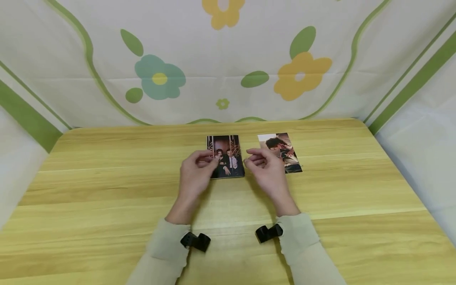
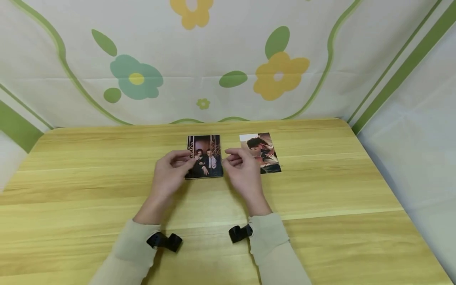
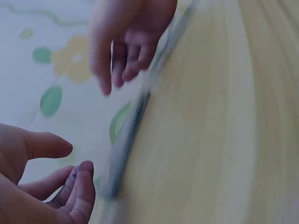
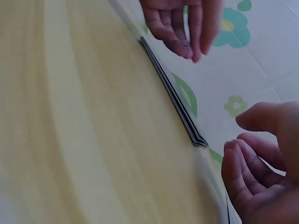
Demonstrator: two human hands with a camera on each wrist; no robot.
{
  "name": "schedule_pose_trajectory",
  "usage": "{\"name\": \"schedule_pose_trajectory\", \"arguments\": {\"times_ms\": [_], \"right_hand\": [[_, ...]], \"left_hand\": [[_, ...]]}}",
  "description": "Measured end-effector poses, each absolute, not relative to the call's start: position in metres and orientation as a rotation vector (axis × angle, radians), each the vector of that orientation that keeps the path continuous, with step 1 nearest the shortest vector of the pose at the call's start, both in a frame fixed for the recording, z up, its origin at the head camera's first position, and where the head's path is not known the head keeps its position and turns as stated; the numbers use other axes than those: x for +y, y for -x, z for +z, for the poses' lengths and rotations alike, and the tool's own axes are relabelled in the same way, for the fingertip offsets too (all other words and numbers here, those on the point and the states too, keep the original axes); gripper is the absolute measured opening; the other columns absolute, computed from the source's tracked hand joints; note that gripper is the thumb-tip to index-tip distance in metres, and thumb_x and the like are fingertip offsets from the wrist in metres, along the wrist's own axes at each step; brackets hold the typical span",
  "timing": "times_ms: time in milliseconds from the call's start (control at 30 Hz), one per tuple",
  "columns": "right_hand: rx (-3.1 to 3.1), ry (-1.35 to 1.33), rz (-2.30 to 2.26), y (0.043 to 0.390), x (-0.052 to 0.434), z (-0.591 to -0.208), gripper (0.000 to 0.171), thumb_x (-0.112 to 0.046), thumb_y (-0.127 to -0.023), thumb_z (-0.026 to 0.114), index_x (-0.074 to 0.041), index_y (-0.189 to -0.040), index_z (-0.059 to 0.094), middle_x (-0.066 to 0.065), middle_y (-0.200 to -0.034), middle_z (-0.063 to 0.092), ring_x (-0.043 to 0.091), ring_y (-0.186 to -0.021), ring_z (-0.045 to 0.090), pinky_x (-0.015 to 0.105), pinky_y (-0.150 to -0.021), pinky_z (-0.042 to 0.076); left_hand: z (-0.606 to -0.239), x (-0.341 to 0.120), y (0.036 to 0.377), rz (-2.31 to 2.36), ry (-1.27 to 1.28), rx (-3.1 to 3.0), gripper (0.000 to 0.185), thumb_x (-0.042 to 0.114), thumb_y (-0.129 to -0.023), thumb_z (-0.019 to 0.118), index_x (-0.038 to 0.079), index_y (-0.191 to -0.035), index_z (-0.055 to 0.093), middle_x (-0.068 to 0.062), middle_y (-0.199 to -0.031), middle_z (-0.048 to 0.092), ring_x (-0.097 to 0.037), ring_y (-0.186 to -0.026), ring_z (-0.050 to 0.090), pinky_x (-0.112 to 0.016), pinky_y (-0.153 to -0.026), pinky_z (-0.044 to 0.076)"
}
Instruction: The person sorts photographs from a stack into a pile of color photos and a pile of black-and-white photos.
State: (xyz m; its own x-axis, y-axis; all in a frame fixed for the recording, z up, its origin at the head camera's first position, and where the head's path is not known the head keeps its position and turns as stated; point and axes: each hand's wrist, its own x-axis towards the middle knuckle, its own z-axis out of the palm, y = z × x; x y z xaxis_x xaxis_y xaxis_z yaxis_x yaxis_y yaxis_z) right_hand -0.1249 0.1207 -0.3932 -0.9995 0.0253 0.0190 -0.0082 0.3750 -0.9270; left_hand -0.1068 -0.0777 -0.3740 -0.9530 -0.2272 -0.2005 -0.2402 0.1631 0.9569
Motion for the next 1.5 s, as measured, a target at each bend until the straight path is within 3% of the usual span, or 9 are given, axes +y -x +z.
{"name": "schedule_pose_trajectory", "arguments": {"times_ms": [233,600,1167,1500], "right_hand": [[-2.692,-0.002,1.649,0.125,0.114,-0.397,0.033,-0.011,-0.095,0.080,-0.007,-0.128,0.074,0.012,-0.113,0.074,0.024,-0.102,0.068,0.031,-0.091,0.057],[-2.732,-0.010,1.567,0.126,0.111,-0.401,0.039,-0.013,-0.094,0.082,-0.005,-0.130,0.073,0.011,-0.111,0.074,0.022,-0.099,0.068,0.024,-0.087,0.057],[-2.750,-0.029,1.490,0.123,0.109,-0.401,0.044,-0.014,-0.093,0.083,-0.005,-0.135,0.071,0.011,-0.114,0.071,0.022,-0.099,0.068,0.025,-0.085,0.057],[-2.813,-0.066,1.397,0.124,0.107,-0.399,0.054,-0.019,-0.092,0.085,-0.004,-0.141,0.069,0.008,-0.112,0.066,0.020,-0.094,0.064,0.027,-0.084,0.053]], "left_hand": [[-0.389,-0.105,0.103,1.968,0.580,2.426,0.034,0.007,-0.098,0.075,0.001,-0.131,0.071,-0.017,-0.120,0.072,-0.020,-0.101,0.068,-0.016,-0.080,0.053],[-0.389,-0.108,0.103,1.808,0.460,2.487,0.046,0.010,-0.097,0.078,0.002,-0.141,0.066,-0.017,-0.129,0.066,-0.028,-0.114,0.064,-0.038,-0.100,0.056],[-0.395,-0.102,0.104,1.812,0.348,2.553,0.043,0.010,-0.094,0.082,0.003,-0.135,0.072,-0.015,-0.119,0.062,-0.026,-0.105,0.063,-0.031,-0.092,0.054],[-0.396,-0.100,0.107,1.703,0.299,2.605,0.053,0.005,-0.092,0.082,-0.001,-0.142,0.067,-0.012,-0.119,0.056,-0.022,-0.101,0.058,-0.024,-0.087,0.052]]}}
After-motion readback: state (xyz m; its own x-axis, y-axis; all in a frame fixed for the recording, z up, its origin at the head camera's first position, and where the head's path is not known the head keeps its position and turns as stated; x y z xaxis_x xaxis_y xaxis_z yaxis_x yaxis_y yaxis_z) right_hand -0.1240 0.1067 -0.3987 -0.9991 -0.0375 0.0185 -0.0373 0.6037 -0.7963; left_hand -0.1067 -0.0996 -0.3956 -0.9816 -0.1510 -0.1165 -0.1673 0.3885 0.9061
